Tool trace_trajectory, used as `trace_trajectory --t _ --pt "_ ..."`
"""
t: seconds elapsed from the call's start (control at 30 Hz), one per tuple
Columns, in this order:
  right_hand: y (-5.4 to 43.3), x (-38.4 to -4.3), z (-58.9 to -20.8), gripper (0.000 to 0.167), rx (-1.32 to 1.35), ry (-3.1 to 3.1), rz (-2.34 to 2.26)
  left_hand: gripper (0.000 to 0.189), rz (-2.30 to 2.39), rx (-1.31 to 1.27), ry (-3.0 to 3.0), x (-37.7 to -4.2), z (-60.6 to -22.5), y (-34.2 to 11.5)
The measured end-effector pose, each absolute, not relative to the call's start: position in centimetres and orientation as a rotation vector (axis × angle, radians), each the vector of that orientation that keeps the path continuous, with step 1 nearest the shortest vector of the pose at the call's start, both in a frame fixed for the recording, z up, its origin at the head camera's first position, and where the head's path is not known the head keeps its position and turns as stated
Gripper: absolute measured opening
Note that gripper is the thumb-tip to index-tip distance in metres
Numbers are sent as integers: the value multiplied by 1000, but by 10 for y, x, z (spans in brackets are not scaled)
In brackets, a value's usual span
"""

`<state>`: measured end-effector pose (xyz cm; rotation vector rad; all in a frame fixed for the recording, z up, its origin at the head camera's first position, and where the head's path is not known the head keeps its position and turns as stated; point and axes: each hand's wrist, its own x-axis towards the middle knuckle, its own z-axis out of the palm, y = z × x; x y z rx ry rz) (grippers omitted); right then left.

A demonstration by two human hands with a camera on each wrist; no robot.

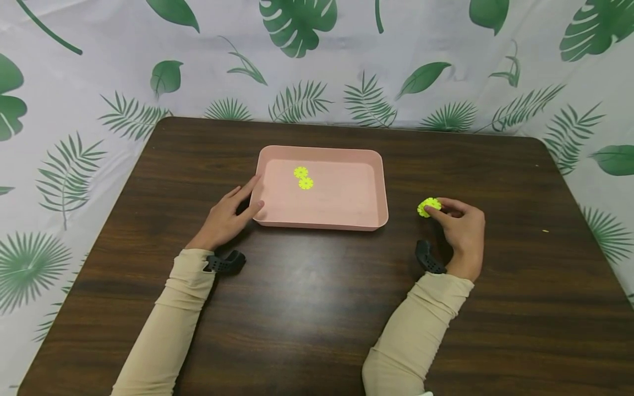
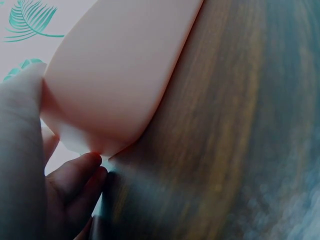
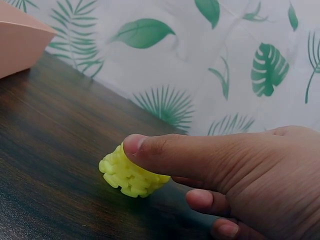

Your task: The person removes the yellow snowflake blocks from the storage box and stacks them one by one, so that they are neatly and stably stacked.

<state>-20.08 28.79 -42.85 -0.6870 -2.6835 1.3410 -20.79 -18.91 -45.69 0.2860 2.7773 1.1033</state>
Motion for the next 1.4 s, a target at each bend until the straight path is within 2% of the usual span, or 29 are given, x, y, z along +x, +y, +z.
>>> trace_trajectory --t 0.53,0.7,1.0,1.4 --pt "276 -207 -428 53 -714 -2719 1375 70 1120 259 2763 -204 -460 -201" --pt "271 -210 -426 54 -652 -2607 1373 70 1126 256 2757 -203 -461 -200" --pt "221 -234 -406 44 -282 -2404 1448 70 1111 267 2758 -208 -457 -197" --pt "115 -266 -398 35 331 -2657 1379 70 1131 309 2753 -208 -453 -193"
